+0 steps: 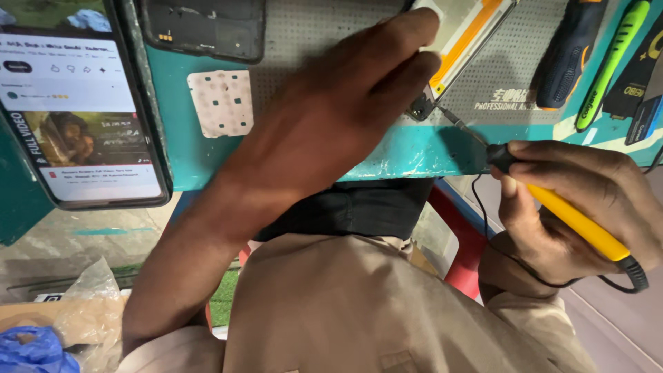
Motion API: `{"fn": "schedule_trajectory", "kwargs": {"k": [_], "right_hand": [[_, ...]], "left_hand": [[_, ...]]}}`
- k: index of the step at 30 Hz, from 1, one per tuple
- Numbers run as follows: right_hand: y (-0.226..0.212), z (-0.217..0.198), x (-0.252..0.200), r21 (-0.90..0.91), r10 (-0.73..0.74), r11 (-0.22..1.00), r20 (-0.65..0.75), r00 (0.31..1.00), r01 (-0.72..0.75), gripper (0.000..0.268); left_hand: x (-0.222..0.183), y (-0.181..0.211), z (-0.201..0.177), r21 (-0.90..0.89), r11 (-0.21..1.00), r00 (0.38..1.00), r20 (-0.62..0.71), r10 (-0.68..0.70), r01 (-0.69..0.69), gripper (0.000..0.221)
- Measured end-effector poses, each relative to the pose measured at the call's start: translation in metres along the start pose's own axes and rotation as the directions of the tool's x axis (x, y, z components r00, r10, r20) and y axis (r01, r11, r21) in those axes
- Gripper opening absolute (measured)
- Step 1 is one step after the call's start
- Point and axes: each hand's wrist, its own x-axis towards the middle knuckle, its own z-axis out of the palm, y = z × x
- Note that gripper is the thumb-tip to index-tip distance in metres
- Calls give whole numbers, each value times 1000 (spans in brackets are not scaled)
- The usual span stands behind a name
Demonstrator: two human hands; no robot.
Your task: The person uses a yellow-handled screwdriver to unscrew components from a disassembled smartphone placed on a workbench. They then switch to using tweezers to carefully remove small internal parts from the device's frame.
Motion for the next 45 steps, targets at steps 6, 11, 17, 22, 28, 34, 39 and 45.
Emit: {"fn": "schedule_trajectory", "kwargs": {"k": [6, 11, 17, 22, 28, 34, 39, 45], "right_hand": [[7, -4, 5, -19, -48, 999, 55, 997, 49, 20], [17, -6, 3, -4, -70, 998, 81, 994, 71, 21], [23, -5, -6, 12, -29, 1000, 82, 996, 28, 20], [24, -7, -3, -15, -61, 998, 118, 991, 63, 19], [11, -3, 4, -6, -45, 999, 71, 996, 46, 21], [19, -1, 2, 61, -62, 996, 48, 997, 59, 21], [22, 6, -14, 145, 43, 989, -32, 999, -38, 20], [21, 12, -23, 168, 87, 983, -94, 992, -70, 16]], "left_hand": [[13, 15, -16, -344, 802, 870, 263, -417, 488, 24], [2, 11, -14, -227, 964, 990, 71, -126, 139, 15], [-5, 4, -12, -28, 1000, 998, 69, -4, 6, 22], [-3, 5, -6, 77, 997, 999, 42, 10, -14, 19], [-5, 7, -4, 298, 949, 993, 85, 84, -106, 17], [-8, 5, -2, 339, 926, 986, 57, 155, -165, 25], [-9, 5, 0, 328, 932, 988, 56, 144, -154, 25], [-4, 5, -3, 161, 982, 995, 43, 89, -95, 20]]}}
